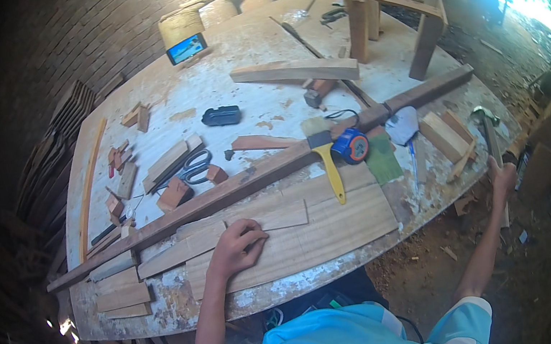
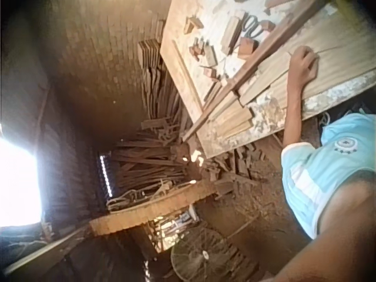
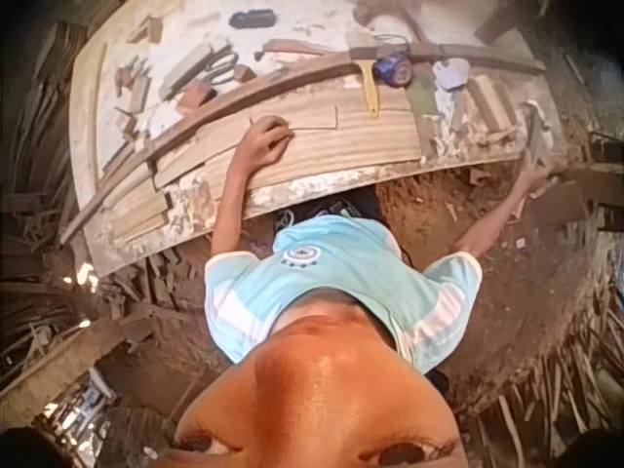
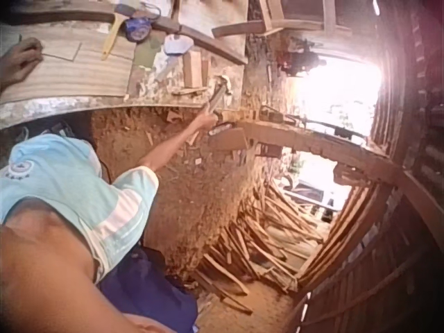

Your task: The person brushes off wooden blocks with a hand brush, sands a wooden board using sandpaper, and draws a sketch on the board with a pen.

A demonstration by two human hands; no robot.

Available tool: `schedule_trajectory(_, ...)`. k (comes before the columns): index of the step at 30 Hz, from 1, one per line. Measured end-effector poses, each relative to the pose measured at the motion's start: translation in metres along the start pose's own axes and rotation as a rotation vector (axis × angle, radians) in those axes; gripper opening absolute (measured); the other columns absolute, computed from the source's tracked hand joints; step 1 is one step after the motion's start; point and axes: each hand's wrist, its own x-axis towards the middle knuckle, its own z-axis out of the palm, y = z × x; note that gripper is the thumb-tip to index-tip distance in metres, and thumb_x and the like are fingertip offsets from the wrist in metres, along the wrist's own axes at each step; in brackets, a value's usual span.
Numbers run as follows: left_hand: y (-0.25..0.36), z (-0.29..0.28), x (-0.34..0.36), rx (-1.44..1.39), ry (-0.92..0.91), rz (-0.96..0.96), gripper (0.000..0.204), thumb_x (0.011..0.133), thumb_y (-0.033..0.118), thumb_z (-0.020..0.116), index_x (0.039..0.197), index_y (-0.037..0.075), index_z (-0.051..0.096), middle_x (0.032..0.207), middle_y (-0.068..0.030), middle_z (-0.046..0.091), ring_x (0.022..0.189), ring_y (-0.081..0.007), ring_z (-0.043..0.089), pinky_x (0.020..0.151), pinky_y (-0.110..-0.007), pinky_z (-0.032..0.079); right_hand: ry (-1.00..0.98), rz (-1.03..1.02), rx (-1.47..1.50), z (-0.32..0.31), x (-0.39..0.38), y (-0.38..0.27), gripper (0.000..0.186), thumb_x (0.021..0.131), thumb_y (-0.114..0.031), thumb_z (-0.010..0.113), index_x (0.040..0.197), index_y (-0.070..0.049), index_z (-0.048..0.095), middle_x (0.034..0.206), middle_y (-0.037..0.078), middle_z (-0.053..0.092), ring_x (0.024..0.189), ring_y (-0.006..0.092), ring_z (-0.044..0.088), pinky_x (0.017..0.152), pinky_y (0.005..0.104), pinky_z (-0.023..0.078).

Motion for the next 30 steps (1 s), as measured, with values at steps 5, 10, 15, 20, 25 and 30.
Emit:
schedule_trajectory(5,-0.001,0.002,-0.004,0.025,0.011,-0.022,0.013,0.068,0.002,0.069,0.081,0.005,0.067,0.087,-0.0098,0.06,0.079,-0.0252,0.062,0.066,-0.033,0.051,0.135,-0.069,0.009,0.037,0.015,0.0,0.055,0.073,-0.049,0.069,0.093,0.002,0.065,0.097,0.026,0.063,0.096,0.0419,0.06,0.079,0.049,0.047)
schedule_trajectory(10,-0.003,0.001,0.004,0.009,0.008,0.005,0.018,0.061,0.004,0.063,0.079,0.003,0.065,0.087,-0.0117,0.059,0.078,-0.0259,0.061,0.069,-0.034,0.051,0.117,-0.122,-0.056,0.041,0.045,-0.012,0.052,0.078,-0.045,0.065,0.109,-0.003,0.062,0.111,0.022,0.059,0.104,0.0378,0.057,0.086,0.0475,0.045)
schedule_trajectory(15,-0.002,0.001,0.01,0.058,-0.024,-0.023,0.024,0.054,0.001,0.058,0.077,0.003,0.065,0.087,-0.0123,0.059,0.077,-0.0267,0.061,0.068,-0.035,0.051,0.484,-0.691,0.305,0.002,-0.059,-0.1,0.024,0.089,-0.017,0.057,0.106,-0.002,0.062,0.103,0.017,0.06,0.098,0.0295,0.058,0.085,0.04,0.044)
schedule_trajectory(20,-0.005,0.001,0.002,0.125,-0.008,-0.013,0.02,0.054,0.001,0.058,0.074,0.003,0.061,0.086,-0.0115,0.059,0.077,-0.0269,0.06,0.067,-0.035,0.05,-0.426,-1.069,0.56,-0.02,-0.238,-0.188,0.033,0.08,-0.01,0.064,0.112,-0.01,0.06,0.094,0.012,0.06,0.082,0.0283,0.062,0.07,0.0372,0.05)
schedule_trajectory(25,0.005,-0.002,0.007,0.183,-0.013,0.017,0.019,0.053,0.001,0.059,0.071,0.004,0.056,0.084,-0.0101,0.057,0.073,-0.0268,0.057,0.064,-0.036,0.048,-0.297,-1.265,0.481,0.013,-0.278,-0.201,0.036,0.08,-0.009,0.064,0.115,-0.01,0.059,0.104,0.013,0.056,0.081,0.0303,0.062,0.067,0.0372,0.051)
schedule_trajectory(30,0.002,0.002,0.004,0.183,-0.045,0.054,0.019,0.053,0.004,0.059,0.072,0.005,0.056,0.077,-0.0084,0.055,0.071,-0.0259,0.054,0.063,-0.035,0.046,-0.123,-1.118,0.925,-0.015,-0.282,-0.18,0.03,0.073,-0.001,0.069,0.103,-0.002,0.061,0.087,0.013,0.061,0.072,0.0247,0.062,0.062,0.034,0.049)
